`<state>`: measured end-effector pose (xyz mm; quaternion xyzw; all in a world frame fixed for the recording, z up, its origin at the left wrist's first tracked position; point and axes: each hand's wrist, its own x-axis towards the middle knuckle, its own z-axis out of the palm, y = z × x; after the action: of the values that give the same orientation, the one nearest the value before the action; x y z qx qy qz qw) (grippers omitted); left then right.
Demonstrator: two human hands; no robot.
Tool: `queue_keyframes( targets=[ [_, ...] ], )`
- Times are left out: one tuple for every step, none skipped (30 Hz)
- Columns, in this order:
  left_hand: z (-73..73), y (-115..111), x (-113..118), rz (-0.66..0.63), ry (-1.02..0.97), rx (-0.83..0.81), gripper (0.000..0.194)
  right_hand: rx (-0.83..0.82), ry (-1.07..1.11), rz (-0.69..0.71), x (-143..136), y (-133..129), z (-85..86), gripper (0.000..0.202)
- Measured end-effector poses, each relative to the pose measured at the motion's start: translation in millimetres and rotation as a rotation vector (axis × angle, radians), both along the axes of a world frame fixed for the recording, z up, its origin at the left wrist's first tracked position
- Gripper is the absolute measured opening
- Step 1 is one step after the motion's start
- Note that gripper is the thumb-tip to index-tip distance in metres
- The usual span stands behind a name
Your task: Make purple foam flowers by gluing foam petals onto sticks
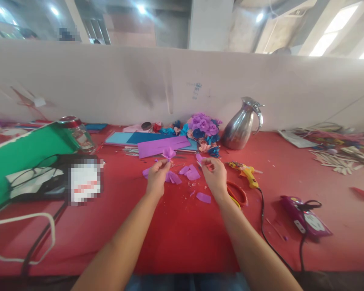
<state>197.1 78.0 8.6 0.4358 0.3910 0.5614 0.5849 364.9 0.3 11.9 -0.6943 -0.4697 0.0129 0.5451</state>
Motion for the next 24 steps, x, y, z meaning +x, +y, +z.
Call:
queue_keyframes(
  targets=[
    [0.5, 1, 0, 0.002, -0.037, -0.009, 0.027, -0.095, -0.09, 0.026, 1, 0, -1.6, 0.016],
    [1.1, 2, -1, -0.005, -0.07, -0.019, 0.028, -0.186, -0.175, 0.043, 1, -1, -3.2, 0.017],
    [1.8, 3, -1, -0.015, -0.099, -0.027, 0.029, -0.263, -0.249, 0.046, 1, -2, -4.7, 0.017],
    [2.4, 3, -1, -0.024, -0.119, -0.034, 0.03, -0.321, -0.309, 0.039, -1, -3, -6.0, 0.018],
    [2.8, 3, -1, -0.029, -0.13, -0.038, 0.031, -0.36, -0.355, 0.031, -3, -3, -7.1, 0.018],
    [2.9, 3, -1, -0.03, -0.13, -0.038, 0.031, -0.385, -0.392, 0.03, -5, -4, -7.8, 0.018],
    [2.7, 3, 0, -0.03, -0.124, -0.035, 0.03, -0.403, -0.419, 0.039, -7, -4, -8.2, 0.018],
    [2.1, 3, 0, -0.031, -0.115, -0.029, 0.029, -0.419, -0.436, 0.054, -10, -4, -8.2, 0.019],
    [1.2, 2, 1, -0.032, -0.103, -0.021, 0.028, -0.435, -0.448, 0.07, -13, -3, -7.9, 0.019],
    [0.1, 3, 1, -0.031, -0.091, -0.012, 0.027, -0.453, -0.46, 0.088, -15, -2, -7.4, 0.019],
    [-1.1, 3, 2, -0.029, -0.079, -0.002, 0.027, -0.471, -0.476, 0.109, -18, -1, -6.9, 0.019],
    [-2.2, 3, 2, -0.027, -0.07, 0.007, 0.026, -0.486, -0.496, 0.134, -21, 0, -6.4, 0.02],
    [-3.3, 4, 2, -0.027, -0.063, 0.015, 0.025, -0.496, -0.52, 0.159, -24, 2, -6.1, 0.02],
    [-4.2, 4, 2, -0.028, -0.058, 0.025, 0.025, -0.503, -0.545, 0.18, -26, 5, -6.0, 0.021],
    [-5.0, 4, 2, -0.032, -0.054, 0.034, 0.024, -0.508, -0.57, 0.194, -29, 7, -6.1, 0.021],
    [-5.6, 4, 2, -0.041, -0.05, 0.043, 0.023, -0.513, -0.592, 0.198, -31, 9, -6.3, 0.022],
    [-6.0, 4, 3, -0.052, -0.046, 0.049, 0.022, -0.518, -0.609, 0.191, -32, 12, -6.6, 0.021],
    [-6.3, 4, 3, -0.065, -0.041, 0.051, 0.022, -0.523, -0.622, 0.176, -34, 15, -6.8, 0.02],
    [-6.5, 4, 3, -0.08, -0.034, 0.048, 0.022, -0.528, -0.63, 0.159, -35, 17, -6.9, 0.019],
    [-6.6, 3, 3, -0.096, -0.027, 0.043, 0.023, -0.532, -0.635, 0.145, -36, 20, -7.0, 0.018],
    [-6.8, 3, 3, -0.11, -0.021, 0.038, 0.023, -0.534, -0.638, 0.134, -37, 22, -7.0, 0.017],
    [-6.9, 2, 3, -0.121, -0.016, 0.034, 0.024, -0.533, -0.64, 0.127, -37, 24, -7.1, 0.016],
    [-7.0, 2, 3, -0.128, -0.014, 0.033, 0.024, -0.529, -0.643, 0.123, -37, 26, -7.3, 0.016],
    [-7.2, 2, 3, -0.131, -0.016, 0.032, 0.024, -0.523, -0.646, 0.123, -37, 27, -7.8, 0.016]
  ],
)
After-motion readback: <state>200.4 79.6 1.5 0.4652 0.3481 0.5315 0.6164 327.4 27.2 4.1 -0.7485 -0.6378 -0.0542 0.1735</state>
